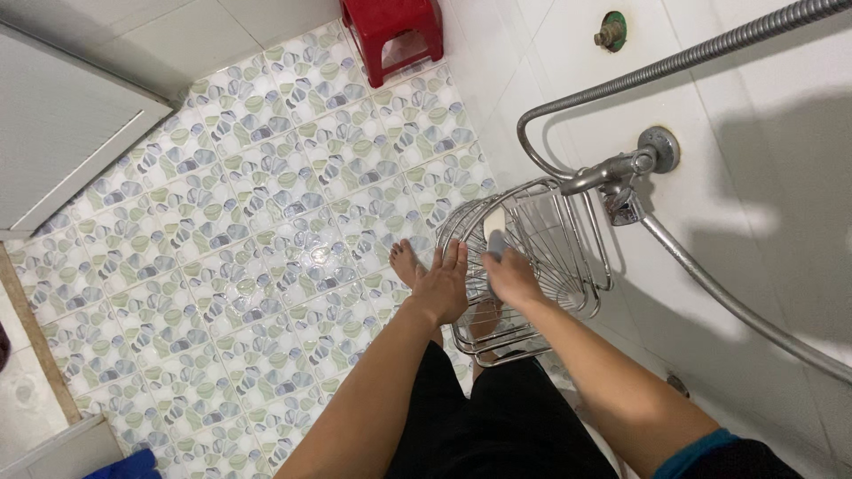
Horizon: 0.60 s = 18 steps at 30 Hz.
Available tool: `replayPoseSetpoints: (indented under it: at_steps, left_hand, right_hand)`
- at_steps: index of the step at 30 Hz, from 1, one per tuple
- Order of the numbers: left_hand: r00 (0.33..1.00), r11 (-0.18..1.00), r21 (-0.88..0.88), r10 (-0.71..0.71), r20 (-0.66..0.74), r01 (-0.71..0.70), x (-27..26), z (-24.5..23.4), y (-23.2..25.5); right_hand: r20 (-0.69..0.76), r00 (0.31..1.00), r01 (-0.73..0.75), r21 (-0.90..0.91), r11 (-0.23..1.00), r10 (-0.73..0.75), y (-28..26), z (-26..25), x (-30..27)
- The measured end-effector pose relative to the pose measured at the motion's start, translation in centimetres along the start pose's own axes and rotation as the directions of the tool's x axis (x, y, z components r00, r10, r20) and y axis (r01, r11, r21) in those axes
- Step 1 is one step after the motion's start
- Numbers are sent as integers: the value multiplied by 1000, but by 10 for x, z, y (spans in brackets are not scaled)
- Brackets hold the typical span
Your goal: The person cleans a wire corner shelf in a bathroom by scrubbing it with a small brush under a faucet.
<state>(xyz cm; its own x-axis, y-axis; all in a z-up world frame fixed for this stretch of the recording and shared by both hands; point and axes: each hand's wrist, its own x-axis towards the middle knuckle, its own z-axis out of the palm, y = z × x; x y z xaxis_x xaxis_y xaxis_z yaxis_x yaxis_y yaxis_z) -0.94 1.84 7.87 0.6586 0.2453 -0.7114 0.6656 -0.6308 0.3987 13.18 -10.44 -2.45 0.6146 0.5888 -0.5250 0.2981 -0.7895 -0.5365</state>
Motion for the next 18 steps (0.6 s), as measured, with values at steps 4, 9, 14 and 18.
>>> replayPoseSetpoints:
  at_steps: [4,9,14,18]
  left_hand:
    - [1000,999,-35,-20,11,20,-3,-3,1]
    - [999,998,-57,-29,14,30,1,-2,2]
    - [999,999,-36,-26,36,27,3,-7,2]
    - [999,997,-64,-39,32,41,-1,-9,3]
  right_hand:
    - [102,959,-280,186,942,265,-39,-58,2]
    - [-29,951,-287,286,914,307,-35,-33,29]
    - [-80,997,-6,87,996,13,-10,22,-5]
    - [193,981,-14,50,999,4,-27,-14,-37]
